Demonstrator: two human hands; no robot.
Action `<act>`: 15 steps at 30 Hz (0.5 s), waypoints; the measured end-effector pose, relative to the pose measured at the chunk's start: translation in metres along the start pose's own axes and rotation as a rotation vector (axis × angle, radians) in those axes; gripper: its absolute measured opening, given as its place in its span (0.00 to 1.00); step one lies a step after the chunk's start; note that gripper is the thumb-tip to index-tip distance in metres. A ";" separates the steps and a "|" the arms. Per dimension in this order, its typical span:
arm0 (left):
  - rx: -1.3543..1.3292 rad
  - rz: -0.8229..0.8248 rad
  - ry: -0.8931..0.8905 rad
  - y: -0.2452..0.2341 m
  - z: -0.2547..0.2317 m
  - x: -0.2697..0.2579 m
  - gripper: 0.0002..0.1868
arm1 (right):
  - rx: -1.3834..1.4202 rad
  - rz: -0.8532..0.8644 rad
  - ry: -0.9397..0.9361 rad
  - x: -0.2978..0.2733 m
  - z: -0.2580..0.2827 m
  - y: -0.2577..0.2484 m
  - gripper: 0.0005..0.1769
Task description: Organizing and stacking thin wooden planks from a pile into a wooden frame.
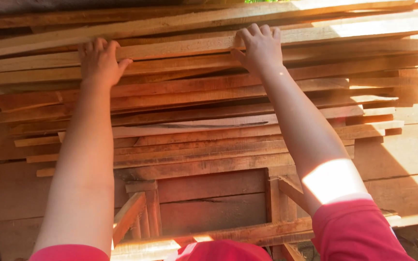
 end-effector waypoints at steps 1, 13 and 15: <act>0.001 0.010 -0.001 0.001 0.001 -0.003 0.31 | 0.006 0.009 -0.002 -0.001 0.000 0.004 0.25; -0.232 -0.191 0.327 -0.052 -0.056 -0.134 0.26 | 0.068 0.269 -0.236 -0.106 0.000 -0.020 0.25; -0.260 0.072 0.396 -0.015 -0.068 -0.149 0.24 | 0.271 0.328 -0.235 -0.136 -0.011 0.014 0.20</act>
Point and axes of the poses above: each hand's wrist, its own x-axis towards the middle knuckle, its own y-axis out of the palm, z = x × y, the point moved 8 cm from there along x, towards the middle knuckle, and after that the axes turned 9 degrees about x, right-handed, at the moved point
